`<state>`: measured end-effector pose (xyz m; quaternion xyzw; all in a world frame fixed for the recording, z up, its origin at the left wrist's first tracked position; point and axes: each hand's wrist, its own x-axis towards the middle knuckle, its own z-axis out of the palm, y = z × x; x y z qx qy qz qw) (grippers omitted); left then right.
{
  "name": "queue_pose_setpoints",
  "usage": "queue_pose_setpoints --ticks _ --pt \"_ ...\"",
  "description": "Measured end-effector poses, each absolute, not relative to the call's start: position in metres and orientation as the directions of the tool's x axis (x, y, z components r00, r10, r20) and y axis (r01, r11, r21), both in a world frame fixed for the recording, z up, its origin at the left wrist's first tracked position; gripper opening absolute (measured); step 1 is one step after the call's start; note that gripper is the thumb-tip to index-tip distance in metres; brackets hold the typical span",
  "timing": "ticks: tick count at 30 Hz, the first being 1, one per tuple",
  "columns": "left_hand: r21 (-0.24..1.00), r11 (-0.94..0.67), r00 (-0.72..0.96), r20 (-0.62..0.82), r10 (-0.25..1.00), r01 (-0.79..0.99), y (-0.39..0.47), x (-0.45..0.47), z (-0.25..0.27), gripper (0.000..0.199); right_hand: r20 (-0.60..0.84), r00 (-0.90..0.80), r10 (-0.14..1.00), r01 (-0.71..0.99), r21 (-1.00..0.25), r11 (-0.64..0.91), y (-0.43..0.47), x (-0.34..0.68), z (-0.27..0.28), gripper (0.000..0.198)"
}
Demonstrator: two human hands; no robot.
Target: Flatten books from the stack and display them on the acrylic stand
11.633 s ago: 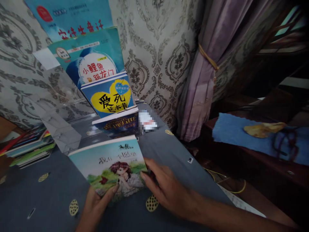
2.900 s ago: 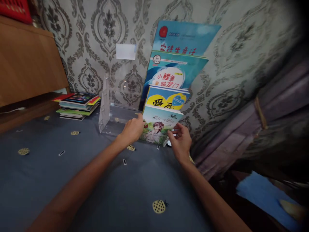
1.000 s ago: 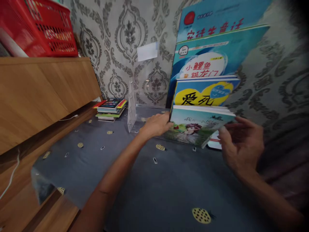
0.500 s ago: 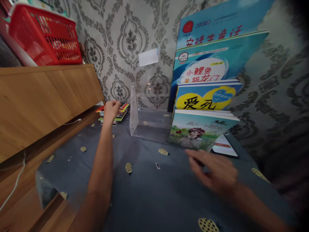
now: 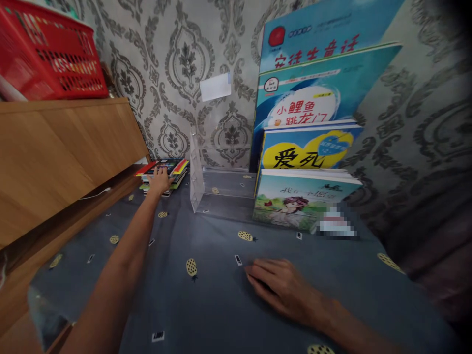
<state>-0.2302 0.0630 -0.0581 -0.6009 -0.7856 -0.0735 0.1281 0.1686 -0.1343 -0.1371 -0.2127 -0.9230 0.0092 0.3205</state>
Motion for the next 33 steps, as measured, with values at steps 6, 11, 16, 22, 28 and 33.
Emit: queue_pose_setpoints --ticks 6,11,16,22,28,33 --pt "-0.093 0.245 -0.211 0.278 0.937 0.965 0.071 -0.236 -0.058 0.046 0.588 -0.693 0.416 0.383 -0.189 0.904 -0.134 0.168 -0.137 0.033" --pt "-0.153 0.243 -0.194 0.277 0.941 0.958 0.072 -0.234 -0.051 0.043 0.571 -0.692 0.441 0.399 -0.206 0.893 -0.134 0.169 -0.138 0.032" --pt "-0.238 0.2 -0.133 0.272 0.953 0.95 0.06 -0.235 -0.044 0.043 0.562 -0.693 0.452 0.399 -0.222 0.889 -0.134 0.169 -0.137 0.029" --pt "-0.32 0.14 -0.052 0.269 0.962 0.937 0.03 -0.235 -0.034 0.044 0.583 -0.683 0.44 0.382 -0.228 0.895 -0.132 0.167 -0.138 0.032" --pt "-0.348 0.095 0.012 0.292 0.956 0.933 0.003 -0.224 -0.042 0.049 0.59 -0.68 0.436 0.363 -0.246 0.899 -0.13 0.167 -0.14 0.031" --pt "-0.31 0.114 -0.012 0.312 0.95 0.944 -0.009 -0.231 -0.073 0.062 0.578 -0.678 0.454 0.375 -0.26 0.89 -0.129 0.167 -0.139 0.033"
